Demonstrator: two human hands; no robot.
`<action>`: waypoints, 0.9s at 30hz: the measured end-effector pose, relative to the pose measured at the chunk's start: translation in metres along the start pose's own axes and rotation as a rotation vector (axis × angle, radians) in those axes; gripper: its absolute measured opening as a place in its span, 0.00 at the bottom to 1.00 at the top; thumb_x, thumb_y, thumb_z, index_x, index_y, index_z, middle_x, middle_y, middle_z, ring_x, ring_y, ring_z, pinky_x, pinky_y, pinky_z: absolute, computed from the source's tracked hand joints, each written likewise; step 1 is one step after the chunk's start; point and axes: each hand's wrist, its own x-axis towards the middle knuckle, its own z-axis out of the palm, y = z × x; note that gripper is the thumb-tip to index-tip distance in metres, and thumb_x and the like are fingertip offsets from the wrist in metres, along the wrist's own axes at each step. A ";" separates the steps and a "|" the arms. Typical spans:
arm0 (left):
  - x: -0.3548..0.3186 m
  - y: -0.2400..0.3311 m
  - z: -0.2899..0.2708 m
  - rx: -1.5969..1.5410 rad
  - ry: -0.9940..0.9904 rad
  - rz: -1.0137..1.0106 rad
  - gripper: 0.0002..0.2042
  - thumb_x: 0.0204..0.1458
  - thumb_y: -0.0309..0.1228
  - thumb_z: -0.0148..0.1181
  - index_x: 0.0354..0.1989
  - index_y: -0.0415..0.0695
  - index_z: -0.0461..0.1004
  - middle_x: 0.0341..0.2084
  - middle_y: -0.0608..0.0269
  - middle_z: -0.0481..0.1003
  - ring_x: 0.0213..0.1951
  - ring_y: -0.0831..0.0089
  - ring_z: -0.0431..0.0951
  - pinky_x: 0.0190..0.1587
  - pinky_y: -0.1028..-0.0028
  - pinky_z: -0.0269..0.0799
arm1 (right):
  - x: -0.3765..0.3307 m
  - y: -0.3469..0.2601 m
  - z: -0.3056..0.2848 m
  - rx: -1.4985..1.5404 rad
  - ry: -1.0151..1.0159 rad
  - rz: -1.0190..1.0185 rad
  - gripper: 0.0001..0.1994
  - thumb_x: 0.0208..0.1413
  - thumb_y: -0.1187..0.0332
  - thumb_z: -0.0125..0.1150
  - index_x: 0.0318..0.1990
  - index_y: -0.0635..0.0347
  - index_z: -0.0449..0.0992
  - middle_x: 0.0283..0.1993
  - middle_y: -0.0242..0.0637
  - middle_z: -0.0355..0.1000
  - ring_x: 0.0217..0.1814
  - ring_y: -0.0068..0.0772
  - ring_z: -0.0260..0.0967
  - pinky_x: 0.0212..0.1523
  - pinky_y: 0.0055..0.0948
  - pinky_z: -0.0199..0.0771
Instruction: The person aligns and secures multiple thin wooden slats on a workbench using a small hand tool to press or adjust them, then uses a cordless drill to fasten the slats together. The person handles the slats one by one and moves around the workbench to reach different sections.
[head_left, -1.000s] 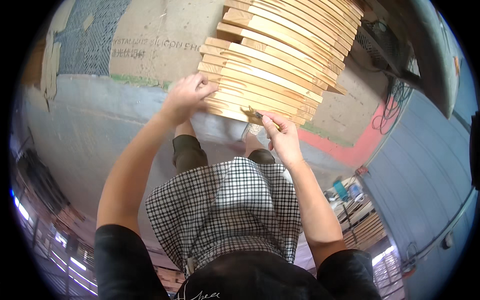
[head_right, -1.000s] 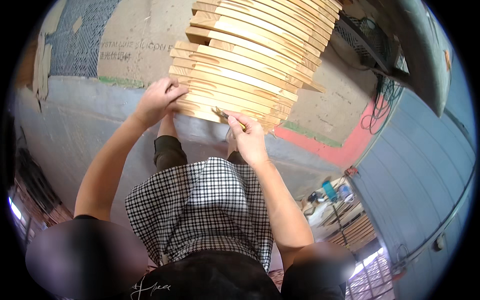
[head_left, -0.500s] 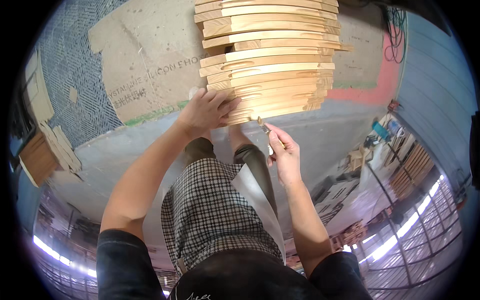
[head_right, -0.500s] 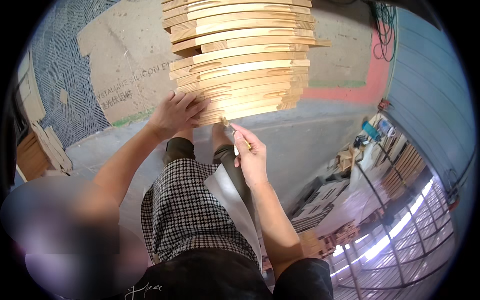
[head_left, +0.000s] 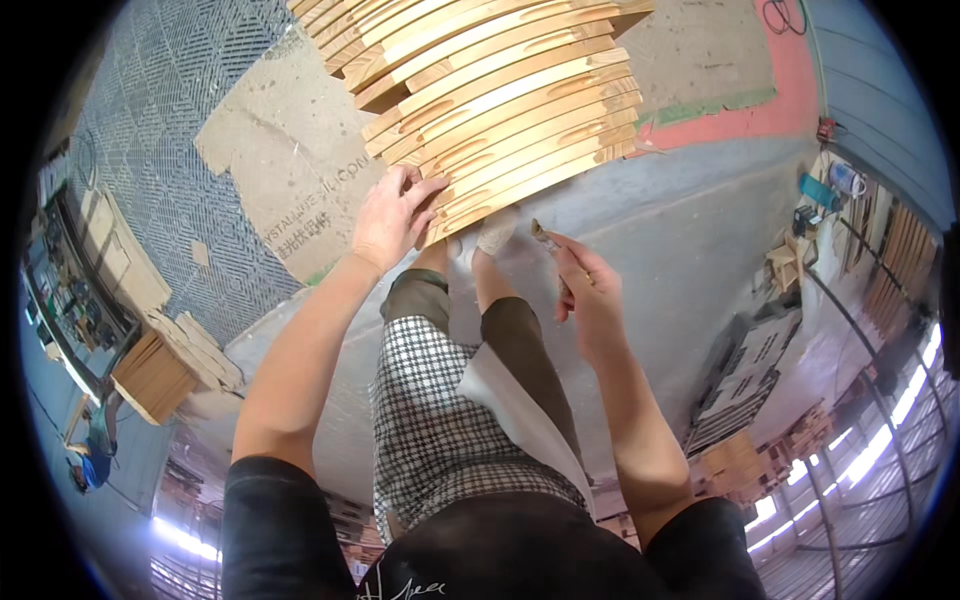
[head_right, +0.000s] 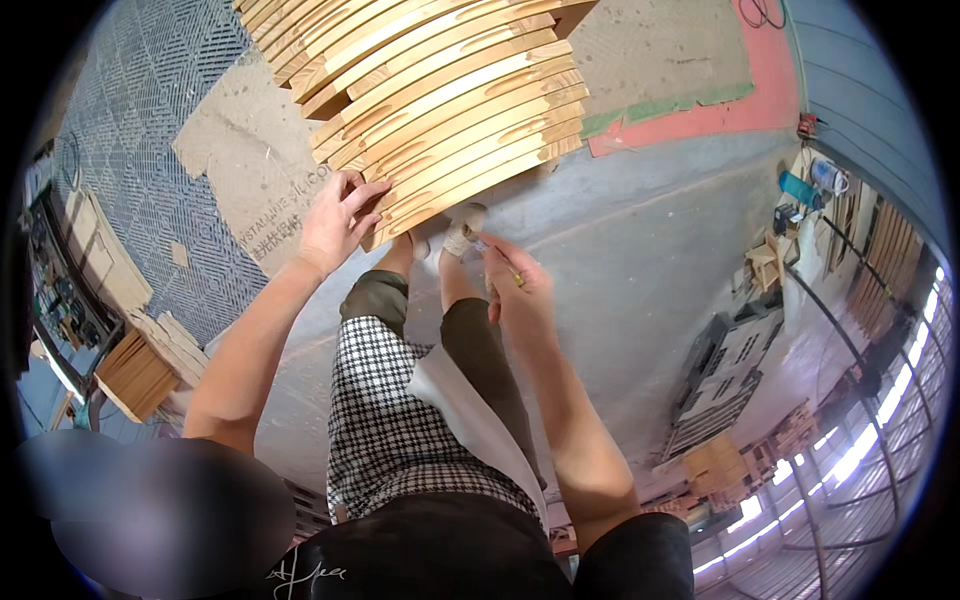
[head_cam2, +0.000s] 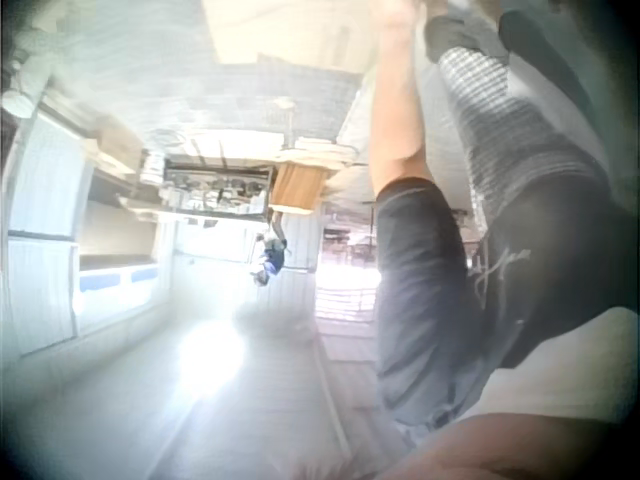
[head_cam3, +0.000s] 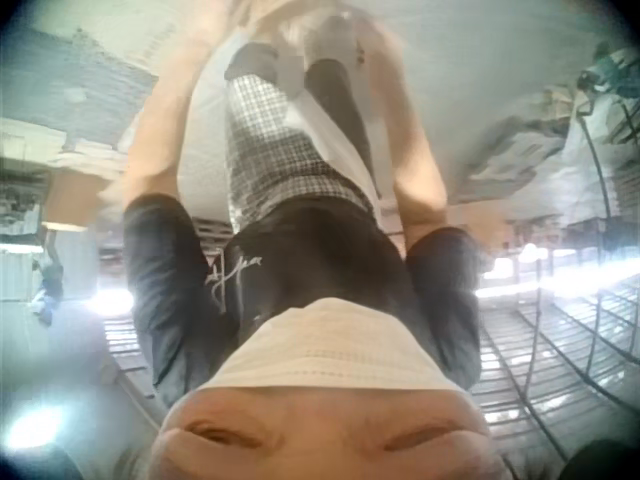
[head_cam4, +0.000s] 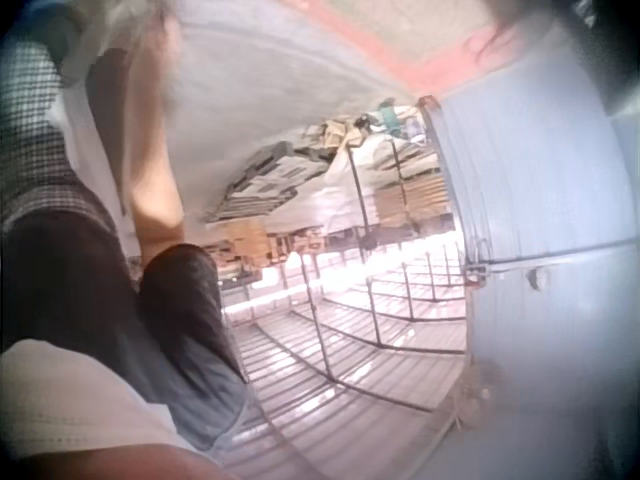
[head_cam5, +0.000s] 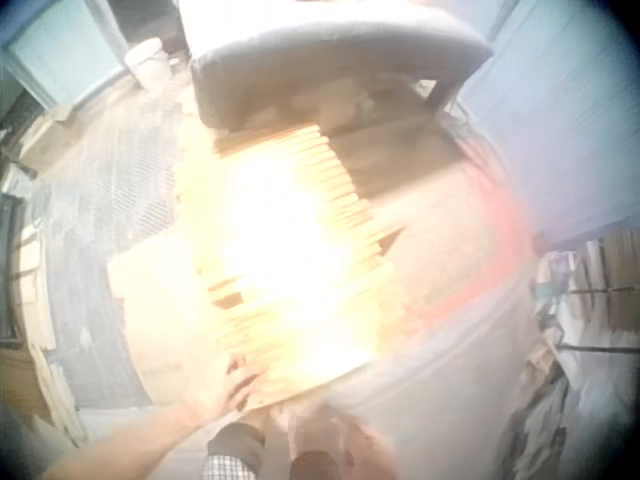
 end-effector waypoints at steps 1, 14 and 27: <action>0.000 -0.002 0.000 0.007 0.014 0.026 0.25 0.49 0.31 0.70 0.58 0.55 0.74 0.43 0.58 0.70 0.44 0.56 0.74 0.47 0.60 0.74 | -0.003 0.001 -0.004 0.008 0.001 -0.005 0.16 0.70 0.63 0.54 0.59 0.60 0.77 0.23 0.21 0.57 0.22 0.14 0.50 0.21 0.20 0.60; 0.008 -0.023 -0.015 0.411 -0.105 0.165 0.42 0.57 0.52 0.59 0.76 0.47 0.52 0.55 0.55 0.68 0.55 0.59 0.68 0.58 0.61 0.61 | -0.004 0.025 0.044 0.253 0.113 0.021 0.14 0.70 0.66 0.55 0.57 0.58 0.78 0.23 0.19 0.59 0.21 0.10 0.50 0.18 0.16 0.57; 0.020 -0.057 -0.041 0.450 -0.228 0.424 0.42 0.57 0.51 0.60 0.76 0.44 0.51 0.54 0.57 0.69 0.53 0.63 0.70 0.54 0.63 0.63 | 0.008 0.065 0.189 0.656 0.280 0.058 0.14 0.69 0.64 0.57 0.57 0.55 0.79 0.26 0.18 0.62 0.22 0.08 0.55 0.17 0.17 0.59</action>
